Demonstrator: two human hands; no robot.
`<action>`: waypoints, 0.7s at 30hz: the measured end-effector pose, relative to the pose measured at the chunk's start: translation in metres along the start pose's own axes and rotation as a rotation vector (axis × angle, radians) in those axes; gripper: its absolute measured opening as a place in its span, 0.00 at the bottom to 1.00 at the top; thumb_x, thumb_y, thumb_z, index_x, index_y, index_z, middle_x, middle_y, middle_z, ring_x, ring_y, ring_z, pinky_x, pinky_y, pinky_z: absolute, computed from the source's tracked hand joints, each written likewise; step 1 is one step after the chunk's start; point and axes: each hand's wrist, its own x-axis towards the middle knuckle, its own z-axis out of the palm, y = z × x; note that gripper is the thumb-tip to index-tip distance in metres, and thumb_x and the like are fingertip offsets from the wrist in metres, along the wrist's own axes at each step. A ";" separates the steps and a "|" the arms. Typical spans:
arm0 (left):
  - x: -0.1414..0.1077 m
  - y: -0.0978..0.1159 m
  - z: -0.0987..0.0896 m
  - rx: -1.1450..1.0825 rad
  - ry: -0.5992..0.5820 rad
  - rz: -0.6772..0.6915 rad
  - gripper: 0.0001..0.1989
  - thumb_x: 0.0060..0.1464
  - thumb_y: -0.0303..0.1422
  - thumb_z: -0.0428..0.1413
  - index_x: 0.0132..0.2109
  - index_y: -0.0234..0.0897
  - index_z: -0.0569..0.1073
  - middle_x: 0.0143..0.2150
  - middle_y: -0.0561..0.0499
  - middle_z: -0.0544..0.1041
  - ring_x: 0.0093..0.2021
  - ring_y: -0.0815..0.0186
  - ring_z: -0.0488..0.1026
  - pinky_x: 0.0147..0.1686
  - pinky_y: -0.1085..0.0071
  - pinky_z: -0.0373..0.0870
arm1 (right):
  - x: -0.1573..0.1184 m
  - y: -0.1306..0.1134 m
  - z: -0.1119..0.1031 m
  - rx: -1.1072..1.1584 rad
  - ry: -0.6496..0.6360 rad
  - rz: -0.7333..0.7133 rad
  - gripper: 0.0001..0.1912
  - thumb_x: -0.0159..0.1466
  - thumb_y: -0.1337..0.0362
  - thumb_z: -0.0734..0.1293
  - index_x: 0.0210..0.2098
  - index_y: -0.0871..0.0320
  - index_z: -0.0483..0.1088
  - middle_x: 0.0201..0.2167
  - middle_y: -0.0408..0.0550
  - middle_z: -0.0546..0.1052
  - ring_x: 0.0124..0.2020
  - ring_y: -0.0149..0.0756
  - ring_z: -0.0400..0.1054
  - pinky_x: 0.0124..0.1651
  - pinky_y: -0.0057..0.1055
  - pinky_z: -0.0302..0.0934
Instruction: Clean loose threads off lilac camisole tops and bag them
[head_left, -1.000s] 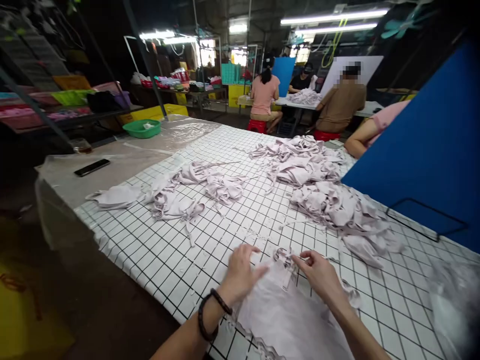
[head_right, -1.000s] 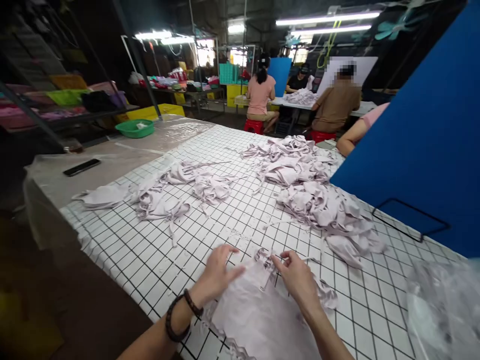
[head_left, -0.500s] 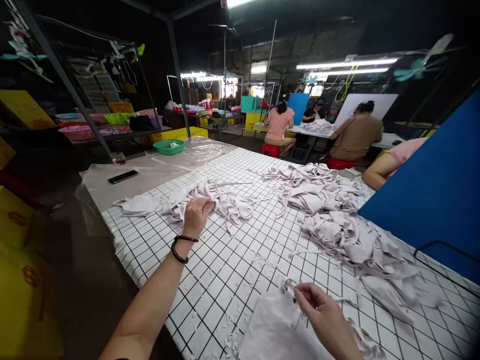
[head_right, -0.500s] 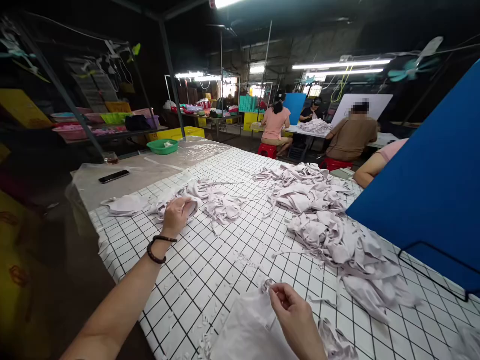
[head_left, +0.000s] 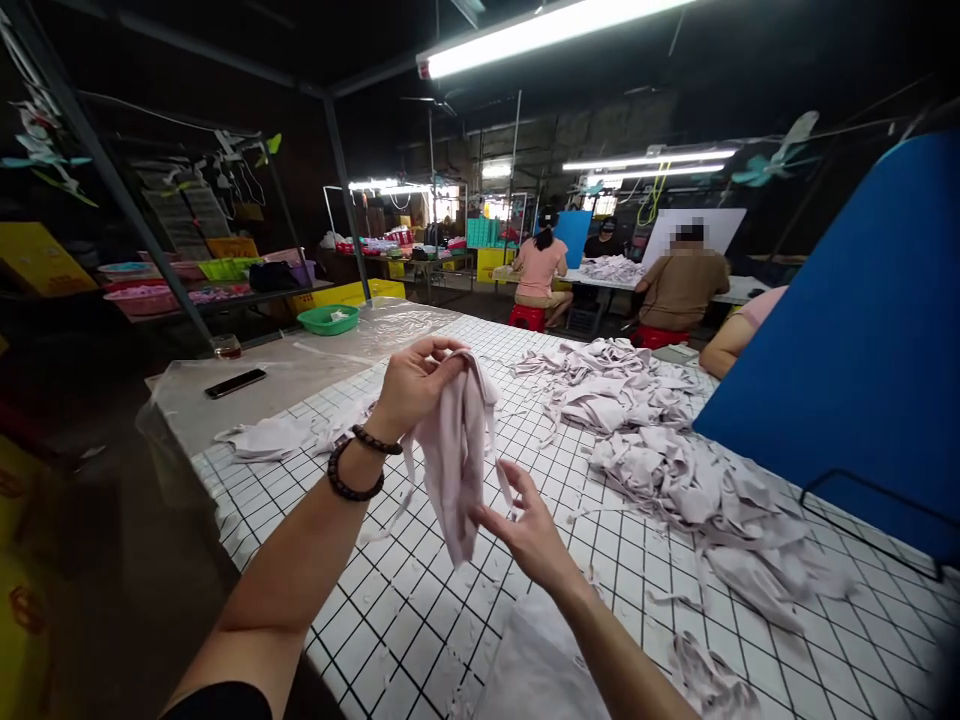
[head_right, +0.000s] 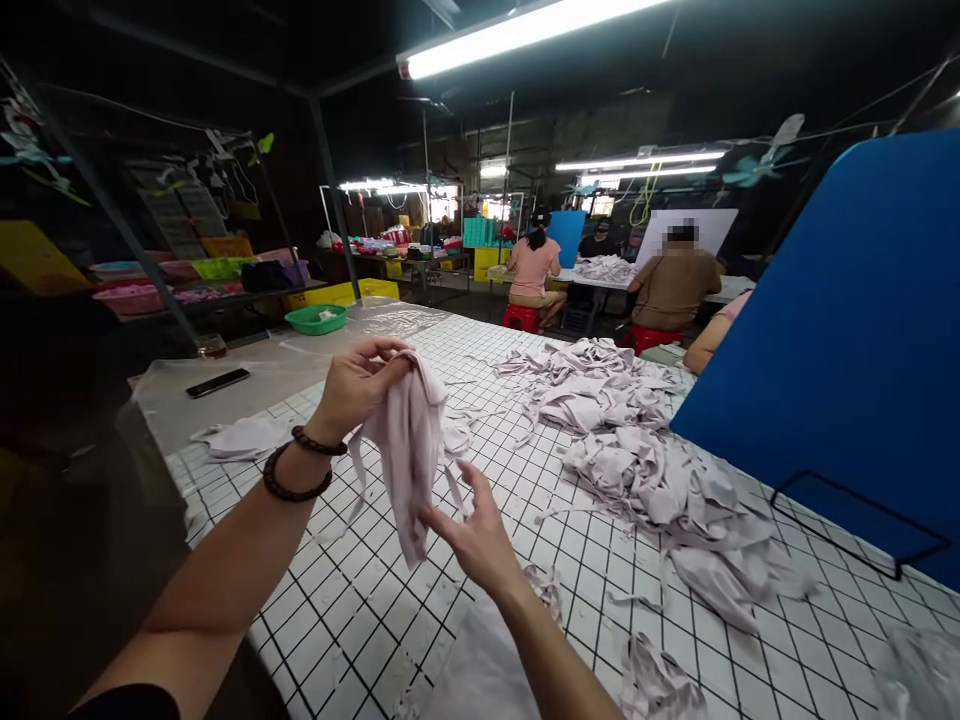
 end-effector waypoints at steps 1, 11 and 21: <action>-0.003 0.001 0.005 -0.079 -0.055 -0.107 0.13 0.49 0.38 0.60 0.41 0.34 0.75 0.31 0.52 0.73 0.28 0.72 0.69 0.28 0.77 0.66 | 0.003 -0.001 0.003 0.068 -0.032 -0.015 0.23 0.54 0.52 0.70 0.47 0.51 0.69 0.47 0.47 0.72 0.49 0.44 0.64 0.53 0.40 0.56; -0.021 -0.011 0.001 -0.466 -0.477 -0.796 0.13 0.48 0.39 0.62 0.34 0.31 0.73 0.28 0.50 0.74 0.25 0.71 0.70 0.24 0.77 0.65 | 0.015 0.018 -0.063 0.754 0.201 0.127 0.06 0.52 0.62 0.66 0.24 0.56 0.65 0.23 0.42 0.68 0.26 0.34 0.62 0.32 0.30 0.61; -0.047 -0.032 0.011 -0.693 -0.573 -1.027 0.09 0.53 0.35 0.58 0.37 0.31 0.75 0.33 0.48 0.77 0.31 0.68 0.72 0.31 0.75 0.69 | 0.004 0.015 -0.086 0.765 0.132 0.102 0.06 0.52 0.61 0.64 0.25 0.56 0.61 0.20 0.41 0.62 0.22 0.32 0.57 0.27 0.28 0.56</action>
